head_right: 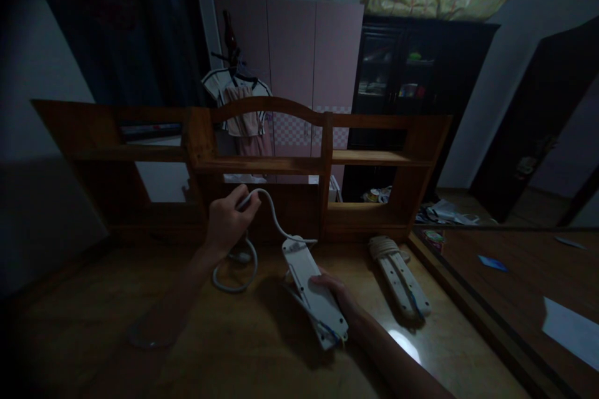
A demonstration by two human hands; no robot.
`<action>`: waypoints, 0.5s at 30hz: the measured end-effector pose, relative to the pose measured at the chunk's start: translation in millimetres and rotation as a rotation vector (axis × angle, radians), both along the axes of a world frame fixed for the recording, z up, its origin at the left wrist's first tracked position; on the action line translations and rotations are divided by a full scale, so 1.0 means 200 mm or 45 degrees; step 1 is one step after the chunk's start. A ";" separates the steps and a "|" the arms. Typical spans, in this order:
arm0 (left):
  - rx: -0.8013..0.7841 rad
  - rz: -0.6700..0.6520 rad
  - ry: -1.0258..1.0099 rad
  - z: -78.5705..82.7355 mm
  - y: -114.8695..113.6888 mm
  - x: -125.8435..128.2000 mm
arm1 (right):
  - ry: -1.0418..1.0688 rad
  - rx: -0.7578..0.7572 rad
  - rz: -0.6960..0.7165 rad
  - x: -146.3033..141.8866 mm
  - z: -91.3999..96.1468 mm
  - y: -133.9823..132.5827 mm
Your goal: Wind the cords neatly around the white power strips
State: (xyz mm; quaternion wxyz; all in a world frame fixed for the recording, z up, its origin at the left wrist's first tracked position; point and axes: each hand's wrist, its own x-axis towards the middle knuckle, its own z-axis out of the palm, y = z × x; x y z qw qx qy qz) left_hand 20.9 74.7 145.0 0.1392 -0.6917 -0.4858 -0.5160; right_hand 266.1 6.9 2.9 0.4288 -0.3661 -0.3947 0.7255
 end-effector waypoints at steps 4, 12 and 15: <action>-0.084 -0.033 0.082 -0.08 0.02 0.08 | -0.082 0.143 -0.010 -0.02 0.02 -0.03; -0.115 -0.199 0.369 -0.24 0.07 0.20 | -0.155 0.106 0.002 -0.02 0.02 -0.03; -0.141 -0.199 0.286 -0.23 0.03 0.20 | -0.209 0.147 0.005 -0.02 0.07 -0.05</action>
